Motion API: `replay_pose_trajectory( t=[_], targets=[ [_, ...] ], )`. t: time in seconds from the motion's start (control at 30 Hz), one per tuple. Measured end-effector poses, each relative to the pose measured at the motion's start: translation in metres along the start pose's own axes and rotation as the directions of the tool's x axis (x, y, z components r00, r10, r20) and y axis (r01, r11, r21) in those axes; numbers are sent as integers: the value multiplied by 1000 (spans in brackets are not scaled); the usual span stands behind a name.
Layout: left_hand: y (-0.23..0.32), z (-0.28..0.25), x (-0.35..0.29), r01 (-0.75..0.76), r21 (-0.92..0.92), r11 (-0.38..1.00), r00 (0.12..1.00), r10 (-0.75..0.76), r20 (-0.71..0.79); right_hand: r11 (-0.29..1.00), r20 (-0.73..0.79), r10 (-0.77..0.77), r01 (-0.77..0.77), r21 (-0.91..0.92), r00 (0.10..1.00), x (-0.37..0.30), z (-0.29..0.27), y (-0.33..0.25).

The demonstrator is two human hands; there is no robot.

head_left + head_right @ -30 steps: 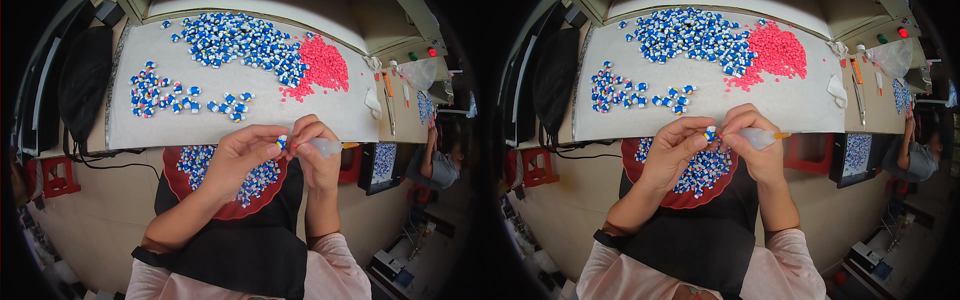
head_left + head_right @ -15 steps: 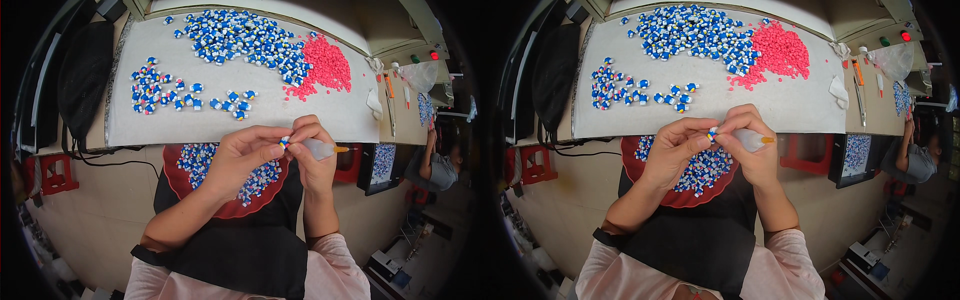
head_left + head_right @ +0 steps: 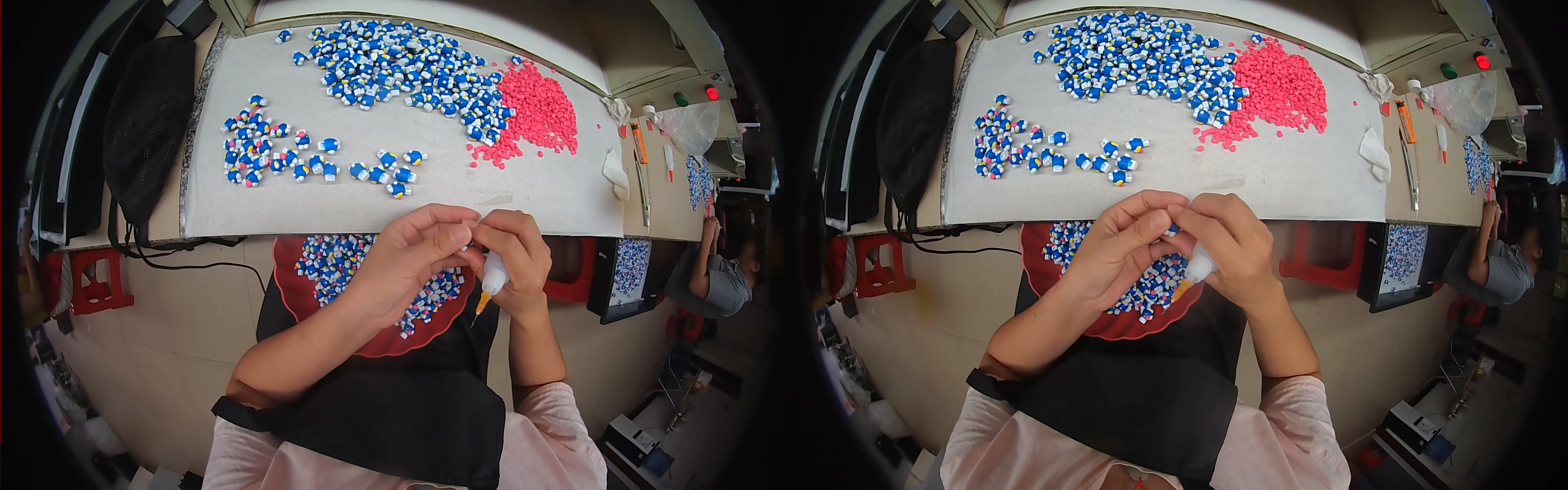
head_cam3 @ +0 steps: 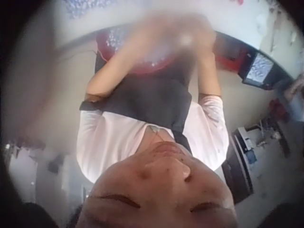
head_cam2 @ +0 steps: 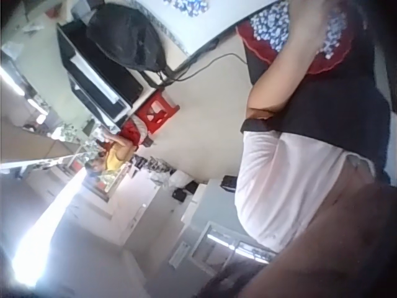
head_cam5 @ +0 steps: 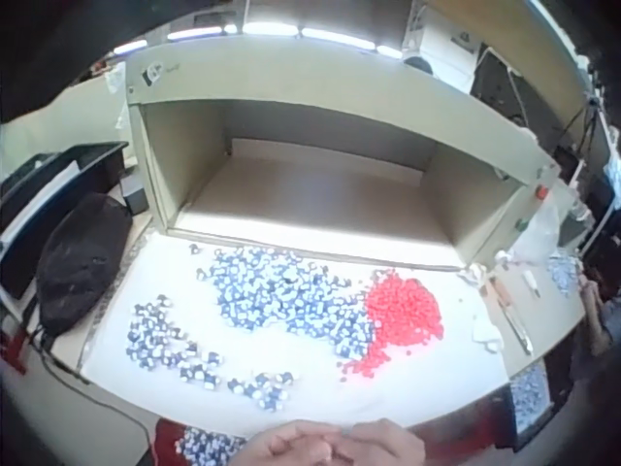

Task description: The person is using glue and hands to assemble small blue and white plastic toy components.

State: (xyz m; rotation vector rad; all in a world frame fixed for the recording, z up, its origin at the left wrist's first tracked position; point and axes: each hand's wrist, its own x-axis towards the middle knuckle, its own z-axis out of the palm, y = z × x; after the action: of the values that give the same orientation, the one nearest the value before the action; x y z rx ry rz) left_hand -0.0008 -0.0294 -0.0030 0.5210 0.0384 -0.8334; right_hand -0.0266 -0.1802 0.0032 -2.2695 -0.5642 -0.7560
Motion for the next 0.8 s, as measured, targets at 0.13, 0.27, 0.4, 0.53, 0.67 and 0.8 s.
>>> replay_pose_trajectory(
  t=[0.13, 0.27, 0.4, 0.53, 0.67, 0.8],
  targets=[
    [16, 4, 14, -224, 597, 770, 968, 244, 49, 924, -117, 358, -334, 184, 926, 0, -7, -12],
    [36, -4, 40, -380, 838, -392, 760, 385, 524, 901, -154, 430, -412, 136, 890, -17, -29, 7],
    [51, -4, 38, -313, 725, -614, 804, 236, 546, 910, -151, 413, -403, 92, 898, -25, -36, 11],
    [56, 2, 56, -307, 728, -614, 758, 304, 576, 859, -175, 496, -451, 244, 850, -26, -33, 9],
    [48, 9, 93, -196, 762, -617, 828, 313, 466, 859, -184, 450, -368, 356, 874, -30, -34, 12],
    [47, 9, 98, -230, 766, -600, 843, 271, 465, 792, -168, 479, -343, 505, 862, -36, -43, 12]
  ],
)
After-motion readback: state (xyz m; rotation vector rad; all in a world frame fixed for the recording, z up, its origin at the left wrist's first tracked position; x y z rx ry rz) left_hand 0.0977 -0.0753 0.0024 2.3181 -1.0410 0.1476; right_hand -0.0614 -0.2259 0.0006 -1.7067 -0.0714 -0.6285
